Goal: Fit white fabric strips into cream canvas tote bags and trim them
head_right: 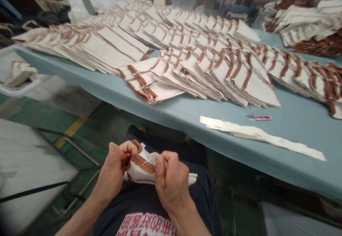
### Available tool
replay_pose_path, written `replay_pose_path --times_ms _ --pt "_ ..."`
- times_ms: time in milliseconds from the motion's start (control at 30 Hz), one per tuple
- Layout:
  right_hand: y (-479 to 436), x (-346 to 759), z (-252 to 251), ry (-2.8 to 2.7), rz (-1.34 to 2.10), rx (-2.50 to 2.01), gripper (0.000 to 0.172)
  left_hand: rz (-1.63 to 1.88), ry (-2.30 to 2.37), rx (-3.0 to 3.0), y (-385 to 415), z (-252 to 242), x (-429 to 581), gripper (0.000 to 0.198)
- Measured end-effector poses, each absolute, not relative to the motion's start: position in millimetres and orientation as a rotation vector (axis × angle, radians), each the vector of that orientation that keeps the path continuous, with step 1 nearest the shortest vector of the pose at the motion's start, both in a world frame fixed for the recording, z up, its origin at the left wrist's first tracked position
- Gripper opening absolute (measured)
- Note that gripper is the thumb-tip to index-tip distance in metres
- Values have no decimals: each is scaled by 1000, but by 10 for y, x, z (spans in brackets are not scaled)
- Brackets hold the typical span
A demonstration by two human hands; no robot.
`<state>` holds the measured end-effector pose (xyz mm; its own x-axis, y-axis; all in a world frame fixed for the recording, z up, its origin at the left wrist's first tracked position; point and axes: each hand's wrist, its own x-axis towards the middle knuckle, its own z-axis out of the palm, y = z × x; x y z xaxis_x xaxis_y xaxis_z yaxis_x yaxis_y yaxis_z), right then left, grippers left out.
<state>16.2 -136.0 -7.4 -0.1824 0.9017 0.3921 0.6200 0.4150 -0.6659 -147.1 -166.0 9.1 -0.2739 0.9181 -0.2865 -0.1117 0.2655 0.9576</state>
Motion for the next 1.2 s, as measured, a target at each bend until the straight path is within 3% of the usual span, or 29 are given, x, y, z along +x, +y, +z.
replay_pose_path --times_ms 233,500,667,733,867,1200 --pt "-1365 210 -102 -1912 472 -1314 31 932 1553 1223 -1748 276 -1536 26" --pt "-1298 357 62 -1745 661 -1325 29 990 1420 1215 -1651 284 -1568 32" --pt "-1427 454 569 -1389 1481 -1306 48 984 1283 1074 -1597 281 -1563 39" --pt "-1412 437 663 -1444 1598 -1292 47 1009 1204 1019 -1578 283 -1553 40" --pt "-1275 343 568 -1740 1337 -1363 30 1074 1190 1028 -1542 302 -1528 39" --pt "-1237 231 454 -1876 1141 -1428 27 1034 1136 943 -1558 161 -1561 38"
